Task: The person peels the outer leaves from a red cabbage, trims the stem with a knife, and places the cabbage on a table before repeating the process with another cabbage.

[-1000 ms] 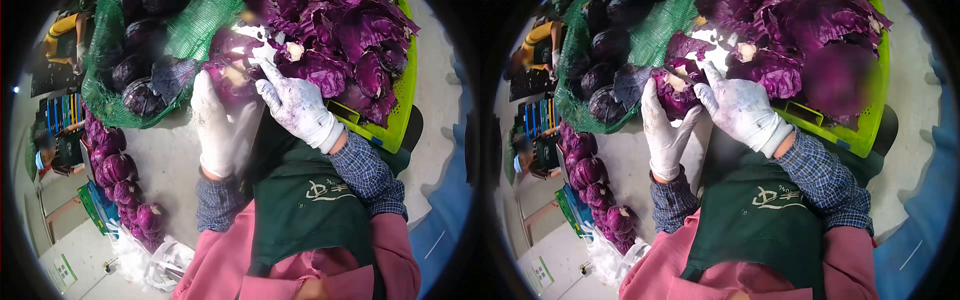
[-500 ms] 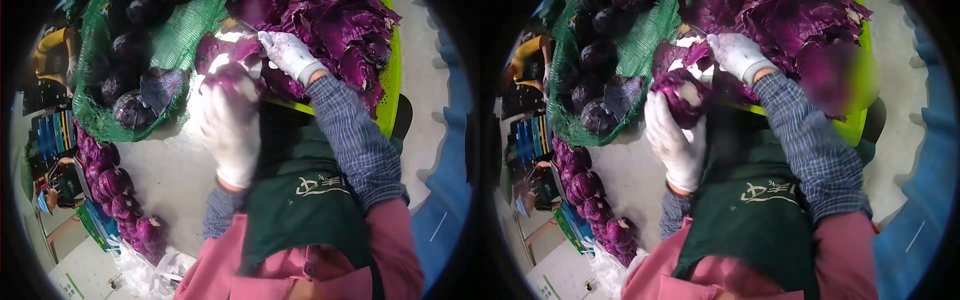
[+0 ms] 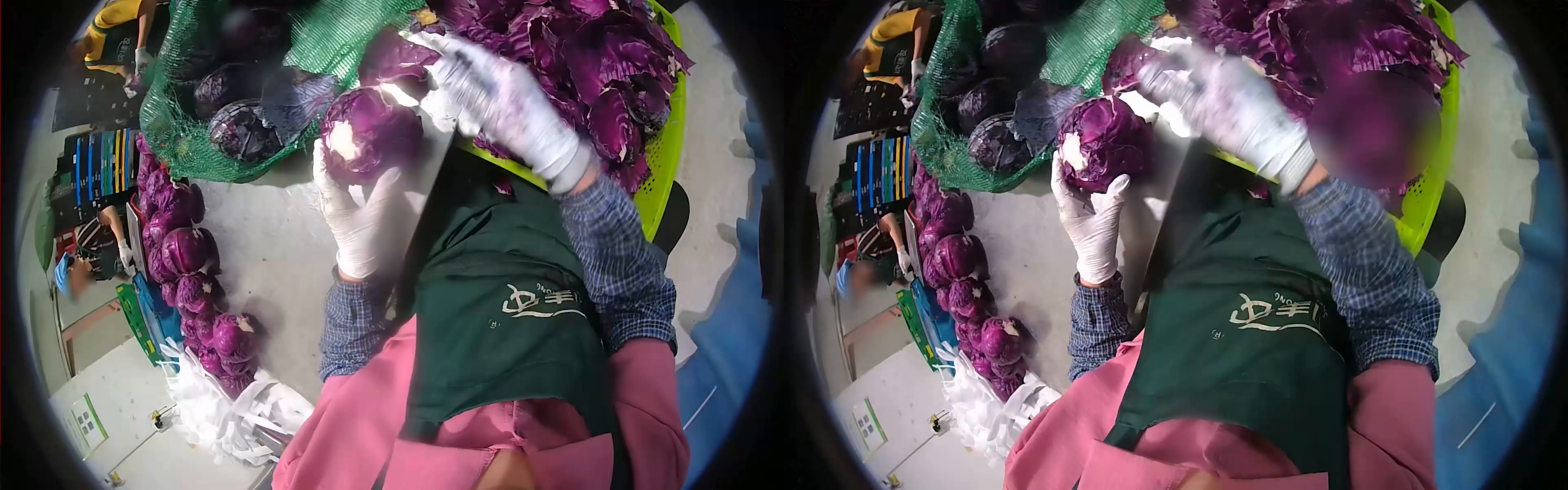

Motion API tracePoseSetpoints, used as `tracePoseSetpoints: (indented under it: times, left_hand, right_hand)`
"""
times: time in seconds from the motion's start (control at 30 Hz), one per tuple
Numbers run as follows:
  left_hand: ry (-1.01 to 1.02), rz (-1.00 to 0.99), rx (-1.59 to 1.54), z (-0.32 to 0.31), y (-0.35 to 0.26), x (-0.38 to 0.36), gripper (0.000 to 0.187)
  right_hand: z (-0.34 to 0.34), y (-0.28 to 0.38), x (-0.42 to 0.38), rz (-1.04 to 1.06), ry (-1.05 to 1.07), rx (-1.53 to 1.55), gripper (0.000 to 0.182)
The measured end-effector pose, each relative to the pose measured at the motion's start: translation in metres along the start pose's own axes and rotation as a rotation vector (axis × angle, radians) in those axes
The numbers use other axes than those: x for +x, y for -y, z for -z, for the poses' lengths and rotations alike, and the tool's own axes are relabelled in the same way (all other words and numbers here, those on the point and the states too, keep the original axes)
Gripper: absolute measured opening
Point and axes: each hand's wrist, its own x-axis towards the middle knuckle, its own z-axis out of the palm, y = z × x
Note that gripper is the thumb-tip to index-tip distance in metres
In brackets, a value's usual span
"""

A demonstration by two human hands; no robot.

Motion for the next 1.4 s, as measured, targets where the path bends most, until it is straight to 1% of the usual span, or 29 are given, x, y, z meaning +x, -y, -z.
tracePoseSetpoints:
  times: [0.07, 0.1, 0.2, 0.3, 0.33, 0.4, 0.43, 0.47, 0.5, 0.53, 0.57, 0.6, 0.63, 0.7, 0.77, 0.8, 0.83, 0.87, 0.9, 0.93, 0.97, 1.03, 1.07, 1.1, 1.13, 1.17, 1.23, 1.33, 1.4]
  left_hand:
    - [0.015, -0.097, 0.137, -0.002, 0.006, -0.004, 0.097]
    - [0.026, -0.174, 0.244, -0.003, 0.011, -0.006, 0.101]
    - [0.055, -0.267, 0.468, 0.001, 0.013, -0.009, 0.106]
    - [0.102, -0.409, 0.738, 0.006, 0.013, -0.004, 0.106]
    - [0.113, -0.439, 0.765, 0.004, 0.013, -0.004, 0.106]
    - [0.112, -0.538, 0.856, 0.010, 0.017, -0.002, 0.106]
    - [0.080, -0.353, 0.642, 0.010, 0.012, -0.002, 0.100]
    - [0.014, -0.189, 0.415, 0.009, 0.008, -0.001, 0.093]
    - [-0.069, 0.010, 0.103, 0.011, 0.002, 0.002, 0.087]
    - [-0.042, 0.083, 0.093, 0.028, -0.003, 0.013, 0.076]
    - [-0.029, 0.118, 0.044, 0.046, 0.000, 0.019, 0.072]
    - [-0.026, 0.194, -0.021, 0.060, 0.001, 0.020, 0.076]
    - [-0.023, 0.267, -0.087, 0.067, -0.002, 0.021, 0.080]
    - [0.083, 0.169, -0.031, 0.065, -0.003, 0.022, 0.086]
    - [0.232, 0.129, 0.087, 0.072, -0.003, 0.025, 0.095]
    - [0.323, 0.107, 0.153, 0.072, -0.007, 0.030, 0.097]
    - [0.418, 0.086, 0.217, 0.068, -0.014, 0.035, 0.100]
    - [0.454, 0.202, 0.174, 0.061, -0.026, 0.035, 0.104]
    - [0.498, 0.266, 0.153, 0.059, -0.033, 0.037, 0.103]
    - [0.567, 0.180, 0.360, 0.060, -0.034, 0.037, 0.105]
    - [0.631, 0.093, 0.571, 0.062, -0.035, 0.036, 0.107]
    - [0.638, -0.121, 0.804, 0.041, -0.053, 0.031, 0.109]
    - [0.639, -0.232, 0.921, 0.029, -0.056, 0.026, 0.109]
    - [0.426, 0.015, 0.788, 0.018, -0.042, 0.013, 0.111]
    - [0.344, -0.039, 0.758, 0.009, -0.034, 0.008, 0.109]
    - [0.342, -0.099, 0.781, 0.007, -0.032, 0.009, 0.107]
    - [0.331, -0.221, 0.827, 0.002, -0.027, 0.012, 0.102]
    - [0.299, -0.270, 0.835, 0.003, -0.024, 0.010, 0.098]
    - [0.289, -0.279, 0.910, 0.005, -0.022, 0.009, 0.099]
  right_hand:
    - [-0.023, 0.009, -0.013, 0.055, 0.086, -0.290, 0.071]
    - [-0.029, 0.014, -0.017, 0.021, 0.135, -0.456, 0.072]
    - [-0.025, 0.003, -0.016, -0.042, 0.192, -0.135, 0.061]
    - [-0.030, -0.004, -0.024, -0.077, 0.076, -0.347, 0.050]
    - [-0.027, 0.003, -0.026, -0.151, 0.090, -0.361, 0.039]
    - [-0.031, -0.024, -0.029, -0.068, -0.033, -0.407, 0.036]
    - [-0.028, -0.030, -0.030, -0.021, -0.098, -0.428, 0.034]
    - [-0.018, -0.032, -0.033, -0.078, -0.069, -0.338, 0.029]
    - [-0.018, -0.058, -0.035, -0.089, -0.070, -0.385, 0.026]
    - [-0.016, -0.053, -0.036, -0.232, -0.042, -0.129, 0.024]
    - [-0.014, -0.046, -0.035, -0.370, -0.001, 0.130, 0.023]
    - [-0.013, -0.046, -0.034, -0.239, -0.097, 0.131, 0.023]
    - [-0.008, -0.054, -0.025, -0.255, -0.125, 0.218, 0.025]
    - [0.017, -0.055, -0.007, -0.250, -0.248, 0.339, 0.029]
    - [0.042, -0.040, 0.006, -0.124, -0.355, 0.224, 0.034]
    - [0.039, -0.027, 0.008, -0.054, -0.380, 0.215, 0.053]
    - [0.043, -0.020, 0.005, -0.083, -0.238, 0.035, 0.062]
    - [0.026, -0.024, 0.004, 0.062, -0.209, 0.163, 0.055]
    - [0.018, -0.017, -0.002, 0.074, -0.086, 0.180, 0.052]
    - [0.009, -0.010, -0.009, 0.083, 0.037, 0.196, 0.050]
    - [0.001, -0.006, -0.014, 0.050, 0.113, 0.084, 0.050]
    - [-0.015, 0.004, -0.026, 0.012, 0.276, -0.150, 0.049]
    - [-0.021, 0.004, -0.030, 0.091, 0.218, -0.148, 0.048]
    - [-0.025, 0.005, -0.033, 0.174, 0.158, -0.150, 0.047]
    - [-0.021, 0.014, -0.036, 0.066, 0.243, -0.195, 0.044]
    - [-0.026, 0.000, -0.042, 0.282, 0.089, -0.304, 0.048]
    - [-0.011, 0.004, -0.060, 0.258, 0.134, -0.528, 0.054]
    - [0.011, 0.022, -0.079, 0.050, 0.339, -0.610, 0.053]
    - [0.012, 0.027, -0.078, -0.033, 0.418, -0.665, 0.054]
